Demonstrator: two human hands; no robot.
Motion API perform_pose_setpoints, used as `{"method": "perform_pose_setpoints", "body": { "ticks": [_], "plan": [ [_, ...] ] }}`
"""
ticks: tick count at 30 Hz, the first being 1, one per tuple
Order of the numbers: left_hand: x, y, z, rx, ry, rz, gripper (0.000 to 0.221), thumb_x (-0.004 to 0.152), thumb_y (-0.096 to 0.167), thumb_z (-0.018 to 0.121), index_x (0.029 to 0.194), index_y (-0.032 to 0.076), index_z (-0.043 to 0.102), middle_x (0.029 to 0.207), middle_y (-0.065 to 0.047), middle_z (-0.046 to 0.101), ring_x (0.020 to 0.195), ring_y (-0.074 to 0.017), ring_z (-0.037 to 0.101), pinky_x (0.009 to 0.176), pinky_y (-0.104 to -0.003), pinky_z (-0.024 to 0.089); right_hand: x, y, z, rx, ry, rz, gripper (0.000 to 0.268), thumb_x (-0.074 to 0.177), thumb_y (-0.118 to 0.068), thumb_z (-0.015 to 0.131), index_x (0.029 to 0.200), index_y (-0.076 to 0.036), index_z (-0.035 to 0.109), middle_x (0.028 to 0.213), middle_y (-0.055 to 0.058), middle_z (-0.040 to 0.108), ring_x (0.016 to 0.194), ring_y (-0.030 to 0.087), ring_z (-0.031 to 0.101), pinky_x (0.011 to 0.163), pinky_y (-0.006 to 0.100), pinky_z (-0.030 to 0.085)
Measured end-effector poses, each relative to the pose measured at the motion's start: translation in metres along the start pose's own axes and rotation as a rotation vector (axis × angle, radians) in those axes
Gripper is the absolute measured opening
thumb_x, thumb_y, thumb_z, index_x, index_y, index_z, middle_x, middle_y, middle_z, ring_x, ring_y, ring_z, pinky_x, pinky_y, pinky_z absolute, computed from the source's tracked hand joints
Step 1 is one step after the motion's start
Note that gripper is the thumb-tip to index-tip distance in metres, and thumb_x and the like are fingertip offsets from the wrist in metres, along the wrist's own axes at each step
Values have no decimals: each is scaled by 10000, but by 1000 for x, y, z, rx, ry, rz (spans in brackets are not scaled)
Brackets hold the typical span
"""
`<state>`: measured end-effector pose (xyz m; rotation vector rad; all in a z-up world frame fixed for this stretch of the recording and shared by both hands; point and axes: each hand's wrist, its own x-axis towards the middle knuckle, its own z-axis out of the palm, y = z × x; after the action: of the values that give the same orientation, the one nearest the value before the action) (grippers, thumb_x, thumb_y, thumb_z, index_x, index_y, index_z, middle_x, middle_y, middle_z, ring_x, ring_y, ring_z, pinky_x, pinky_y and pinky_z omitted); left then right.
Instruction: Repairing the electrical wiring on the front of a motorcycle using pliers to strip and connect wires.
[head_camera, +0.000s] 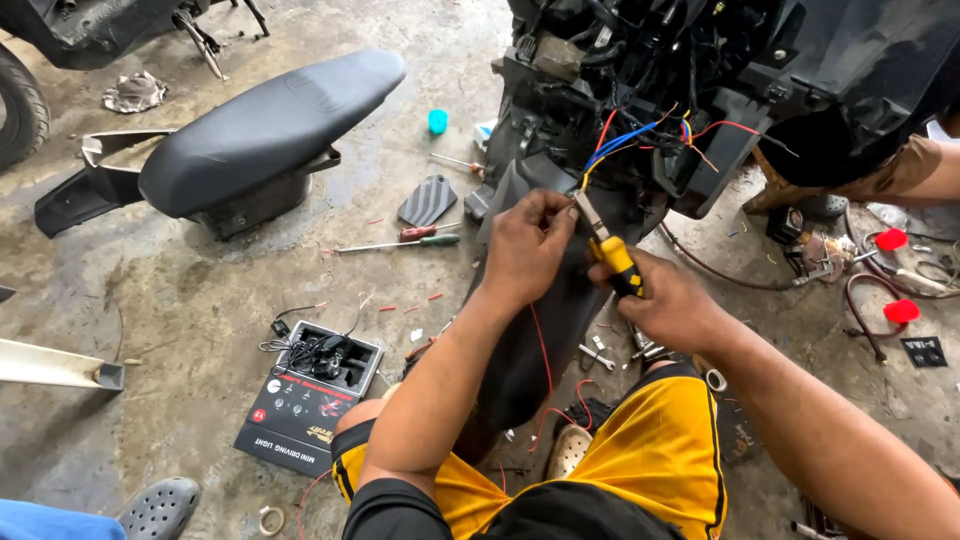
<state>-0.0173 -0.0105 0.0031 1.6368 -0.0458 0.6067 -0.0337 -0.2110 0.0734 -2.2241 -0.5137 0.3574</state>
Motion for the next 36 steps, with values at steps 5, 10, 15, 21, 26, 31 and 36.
{"method": "perform_pose_setpoints", "body": {
  "ticks": [5, 10, 15, 21, 26, 31, 36],
  "plan": [
    [0, 0, 0, 0, -17, 16, 92, 937, 207, 750, 985, 137, 782, 745, -162, 744, 764, -349, 771, 634, -451, 613, 13, 55, 6, -114, 91, 62, 204, 693, -5, 684, 859, -104, 747, 769, 92, 748, 767, 261, 734, 691, 374, 558],
    [1, 2, -3, -13, -51, 7, 95, 932, 203, 745, 996, 144, 783, 746, -142, 752, 747, -322, 770, 645, -421, 617, 6, 13, -4, -140, 29, -61, 371, 693, 8, 658, 1030, -90, 780, 1026, 164, 759, 1062, 350, 697, 901, 459, 545],
    [2, -5, -2, -3, -71, -24, 104, 932, 207, 748, 990, 132, 789, 726, -146, 754, 731, -326, 771, 639, -420, 611, 12, 47, -1, -213, 46, -96, 303, 689, -10, 668, 969, -96, 746, 980, 157, 763, 1021, 387, 740, 864, 509, 572],
    [-2, -3, -2, 62, -112, -27, 114, 951, 187, 724, 999, 104, 786, 704, -134, 756, 704, -298, 765, 627, -421, 598, -16, 17, -31, -209, -78, -225, 405, 716, 15, 632, 1115, 81, 657, 1150, 375, 699, 1117, 602, 644, 907, 654, 521],
    [-8, -7, 6, 206, -115, -208, 508, 916, 418, 869, 1351, 196, 729, 988, -206, 783, 935, -374, 744, 868, -494, 575, -105, 136, -76, 16, -133, -23, 356, 690, -45, 720, 1044, -23, 739, 1081, 258, 778, 1075, 448, 749, 917, 587, 573],
    [-13, 2, -11, -47, -226, -123, 863, 918, -66, 790, 1624, 94, 321, 1288, -251, 690, 1082, -280, 680, 932, -354, 557, -247, 404, -5, -235, 128, 589, 410, 835, -269, 680, 1167, -29, 664, 1214, 250, 649, 1118, 488, 683, 972, 560, 536],
    [-50, 12, -36, 194, -307, 67, 1102, 966, -285, 579, 1735, 295, 44, 1848, -399, 249, 1661, -513, 348, 1307, -574, 317, -327, 572, 132, -399, -181, 980, 526, 858, -383, 649, 1303, -110, 706, 1274, 250, 620, 1115, 445, 698, 960, 486, 597]
  ]
}}
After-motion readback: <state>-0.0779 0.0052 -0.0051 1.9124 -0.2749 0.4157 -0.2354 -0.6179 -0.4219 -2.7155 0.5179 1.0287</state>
